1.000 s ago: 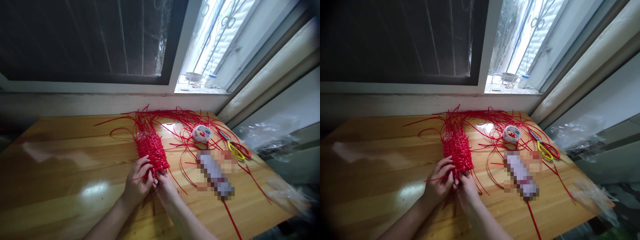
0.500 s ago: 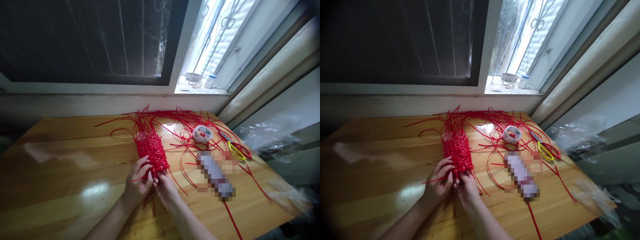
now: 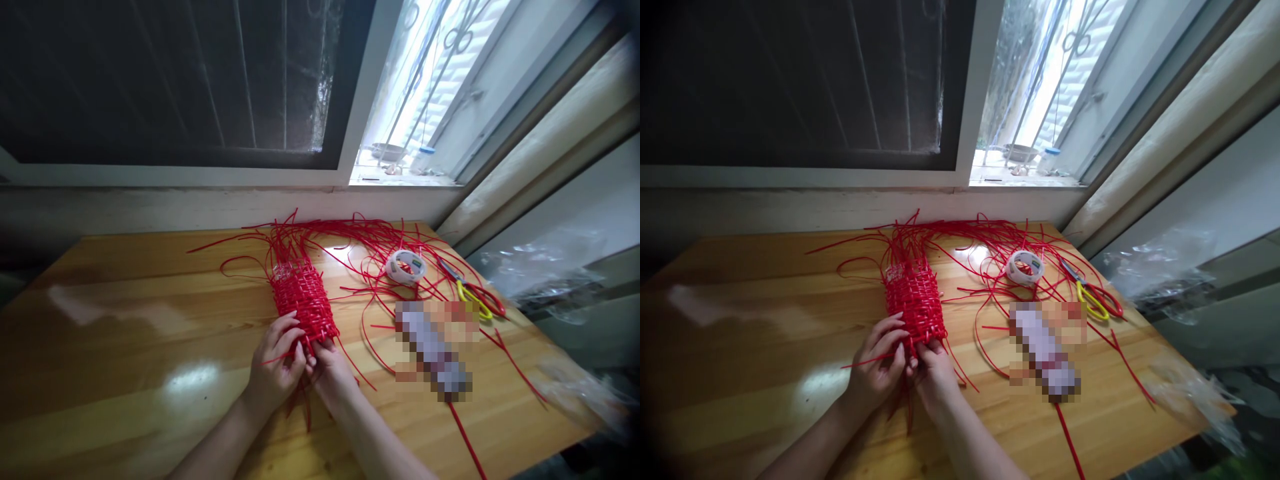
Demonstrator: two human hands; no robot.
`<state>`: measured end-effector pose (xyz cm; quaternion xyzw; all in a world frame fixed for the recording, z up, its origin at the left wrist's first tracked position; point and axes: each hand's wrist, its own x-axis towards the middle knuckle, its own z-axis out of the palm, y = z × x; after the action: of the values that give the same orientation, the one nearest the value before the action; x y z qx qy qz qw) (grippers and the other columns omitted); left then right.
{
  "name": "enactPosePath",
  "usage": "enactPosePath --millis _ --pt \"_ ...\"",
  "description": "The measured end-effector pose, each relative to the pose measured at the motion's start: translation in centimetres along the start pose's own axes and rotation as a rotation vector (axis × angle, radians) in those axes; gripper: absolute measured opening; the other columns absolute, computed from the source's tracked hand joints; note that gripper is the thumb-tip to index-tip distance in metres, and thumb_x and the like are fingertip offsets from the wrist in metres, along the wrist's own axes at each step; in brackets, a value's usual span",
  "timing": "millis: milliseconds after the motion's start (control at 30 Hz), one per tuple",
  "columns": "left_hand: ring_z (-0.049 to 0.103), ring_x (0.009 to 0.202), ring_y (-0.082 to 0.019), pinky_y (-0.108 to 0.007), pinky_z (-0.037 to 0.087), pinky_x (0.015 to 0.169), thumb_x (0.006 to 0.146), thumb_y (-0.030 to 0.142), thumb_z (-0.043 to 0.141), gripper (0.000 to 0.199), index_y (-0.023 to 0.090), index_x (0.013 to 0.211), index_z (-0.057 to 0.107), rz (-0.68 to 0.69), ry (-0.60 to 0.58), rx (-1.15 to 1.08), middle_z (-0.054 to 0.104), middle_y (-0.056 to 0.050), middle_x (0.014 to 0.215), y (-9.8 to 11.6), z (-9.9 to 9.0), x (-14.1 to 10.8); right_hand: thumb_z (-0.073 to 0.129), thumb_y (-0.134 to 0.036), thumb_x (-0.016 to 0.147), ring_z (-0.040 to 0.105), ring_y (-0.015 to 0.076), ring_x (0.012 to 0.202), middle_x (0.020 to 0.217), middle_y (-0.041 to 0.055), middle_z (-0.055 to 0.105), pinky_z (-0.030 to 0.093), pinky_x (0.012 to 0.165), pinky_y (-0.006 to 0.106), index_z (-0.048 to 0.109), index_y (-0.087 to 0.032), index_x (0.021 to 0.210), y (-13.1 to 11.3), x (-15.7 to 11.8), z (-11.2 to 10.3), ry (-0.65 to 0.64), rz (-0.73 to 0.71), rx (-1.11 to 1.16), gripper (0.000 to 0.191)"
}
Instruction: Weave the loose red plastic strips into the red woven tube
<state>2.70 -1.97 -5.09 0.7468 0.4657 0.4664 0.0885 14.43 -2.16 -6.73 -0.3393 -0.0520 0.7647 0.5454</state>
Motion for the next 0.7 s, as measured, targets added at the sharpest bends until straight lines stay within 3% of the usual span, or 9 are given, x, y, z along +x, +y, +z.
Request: enactPosePath --millis 233,500,700 --pt "0.052 0.11 -0.022 -0.038 0.048 0.091 0.076 0.01 0.047 0.023 0.02 0.095 0.057 -0.008 0.004 0.0 0.055 -0.008 0.108 0.1 -0.1 0.0 0.081 -0.022 0.052 0.043 0.0041 0.039 0.047 -0.0078 0.052 0.039 0.038 0.015 0.059 -0.018 0.07 -0.1 0.3 -0.2 -0.011 0.039 0.015 0.029" --pt "0.049 0.114 -0.021 -0.04 0.046 0.094 0.079 0.009 0.045 0.028 0.021 0.102 0.055 -0.015 0.006 -0.091 0.052 -0.008 0.113 0.2 -0.2 -0.1 0.077 -0.025 0.06 0.04 0.0049 0.036 0.041 -0.0075 0.047 0.035 0.036 0.016 0.057 -0.015 0.064 -1.2 0.1 0.0 -0.182 0.057 -0.075 0.022" --pt "0.05 0.112 -0.022 -0.038 0.046 0.092 0.079 0.011 0.046 0.026 0.021 0.101 0.056 -0.031 0.01 -0.091 0.053 -0.008 0.112 0.2 -0.1 -0.1 0.079 -0.034 0.056 0.041 0.0051 0.035 0.041 -0.0057 0.051 0.034 0.036 0.016 0.057 -0.015 0.063 -1.0 0.0 0.5 -0.167 -0.009 -0.143 0.03"
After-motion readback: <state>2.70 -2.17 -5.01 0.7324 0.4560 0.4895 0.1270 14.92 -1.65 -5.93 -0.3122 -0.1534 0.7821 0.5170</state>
